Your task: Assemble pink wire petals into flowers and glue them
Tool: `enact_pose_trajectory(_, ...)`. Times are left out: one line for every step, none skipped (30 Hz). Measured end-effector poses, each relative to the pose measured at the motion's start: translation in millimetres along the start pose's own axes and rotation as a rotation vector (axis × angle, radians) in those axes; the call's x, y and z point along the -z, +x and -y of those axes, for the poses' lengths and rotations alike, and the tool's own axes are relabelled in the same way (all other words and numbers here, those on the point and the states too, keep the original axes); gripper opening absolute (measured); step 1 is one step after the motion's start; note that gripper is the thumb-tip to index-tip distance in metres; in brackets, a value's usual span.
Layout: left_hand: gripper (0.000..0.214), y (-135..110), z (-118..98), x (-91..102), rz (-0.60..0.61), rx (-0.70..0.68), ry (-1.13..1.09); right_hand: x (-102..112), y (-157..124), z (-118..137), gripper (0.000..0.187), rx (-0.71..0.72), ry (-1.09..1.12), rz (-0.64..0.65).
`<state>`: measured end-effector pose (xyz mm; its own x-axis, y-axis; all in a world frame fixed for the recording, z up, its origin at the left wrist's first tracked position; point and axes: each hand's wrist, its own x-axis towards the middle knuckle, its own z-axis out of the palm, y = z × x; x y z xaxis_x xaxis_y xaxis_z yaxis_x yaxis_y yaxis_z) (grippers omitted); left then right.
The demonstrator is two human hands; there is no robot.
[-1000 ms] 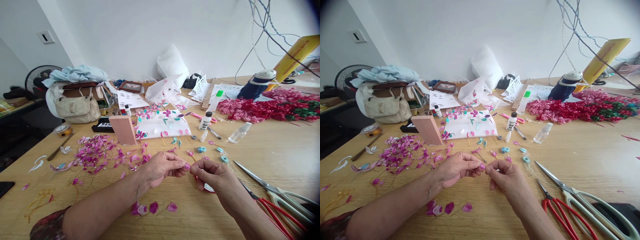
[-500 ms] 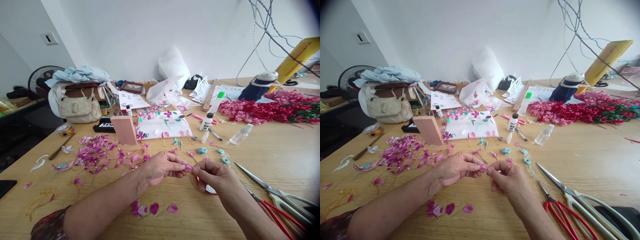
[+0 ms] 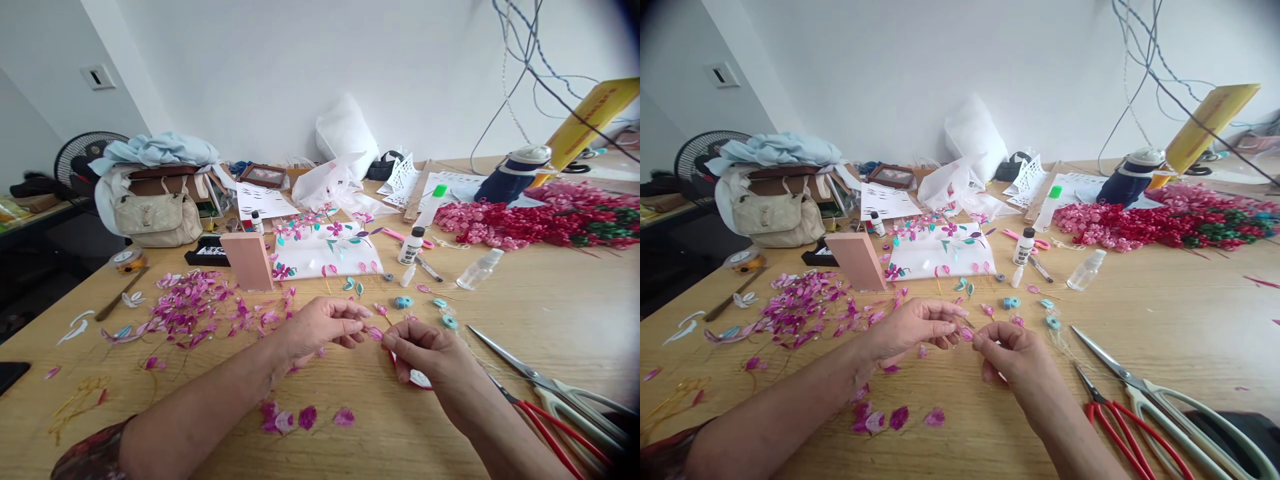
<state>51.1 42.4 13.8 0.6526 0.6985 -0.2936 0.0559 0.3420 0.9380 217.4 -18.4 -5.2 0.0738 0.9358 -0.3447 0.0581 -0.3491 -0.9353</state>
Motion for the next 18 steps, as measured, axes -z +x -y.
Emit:
enact_pose_trajectory(0.029,0.4,0.7,0.9,0.009,-0.007,-0.007,0.3,0.2,-0.4,0.03,-0.004,0.007,-0.002)
enact_pose_trajectory(0.027,0.8,1.8,1.7,0.025,-0.01,-0.025,0.6,0.0,-0.4,0.03,-0.007,0.014,0.0)
enact_pose_trajectory(0.027,1.1,3.3,2.3,0.049,-0.012,-0.052,0.7,-0.3,0.1,0.031,-0.006,0.02,0.001)
enact_pose_trajectory(0.027,1.4,4.8,2.6,0.073,-0.016,-0.079,0.7,-0.9,0.9,0.031,-0.004,0.024,0.002)
enact_pose_trajectory(0.028,1.6,6.4,2.6,0.091,-0.021,-0.102,0.6,-1.6,2.1,0.031,-0.003,0.026,0.003)
enact_pose_trajectory(0.028,1.7,7.8,2.2,0.099,-0.023,-0.118,0.5,-2.2,3.3,0.031,-0.003,0.026,0.001)
enact_pose_trajectory(0.028,1.9,8.9,1.5,0.097,-0.023,-0.128,0.3,-2.8,4.4,0.031,-0.006,0.026,0.0)
enact_pose_trajectory(0.028,2.1,9.8,0.5,0.092,-0.021,-0.137,0.1,-3.3,5.2,0.031,-0.01,0.026,0.001)
enact_pose_trajectory(0.028,2.3,10.4,-0.7,0.083,-0.016,-0.145,-0.1,-3.5,5.6,0.031,-0.012,0.026,0.005)
enact_pose_trajectory(0.028,2.5,10.8,-2.0,0.071,-0.009,-0.151,-0.3,-3.6,5.7,0.031,-0.011,0.026,0.011)
enact_pose_trajectory(0.027,2.8,11.0,-3.2,0.059,-0.001,-0.159,-0.6,-3.5,5.4,0.031,-0.004,0.027,0.012)
enact_pose_trajectory(0.027,3.1,11.2,-4.4,0.045,0.005,-0.166,-0.9,-3.3,4.9,0.031,0.005,0.026,0.013)
enact_pose_trajectory(0.026,3.4,11.4,-5.4,0.031,0.01,-0.174,-1.2,-3.2,4.4,0.03,0.01,0.023,0.014)
enact_pose_trajectory(0.026,3.8,11.5,-6.2,0.019,0.012,-0.179,-1.5,-3.1,3.9,0.03,0.012,0.021,0.011)
enact_pose_trajectory(0.026,4.1,11.8,-6.7,0.01,0.013,-0.182,-1.9,-3.1,3.6,0.03,0.015,0.018,0.005)
enact_pose_trajectory(0.026,4.3,12.0,-7.0,0.002,0.014,-0.183,-2.2,-3.3,3.5,0.029,0.021,0.016,-0.003)
enact_pose_trajectory(0.025,4.3,12.3,-7.0,-0.004,0.016,-0.182,-2.4,-3.6,3.7,0.029,0.028,0.012,-0.009)
enact_pose_trajectory(0.025,4.3,12.5,-6.9,-0.008,0.017,-0.182,-2.6,-4.0,4.0,0.029,0.036,0.01,-0.011)
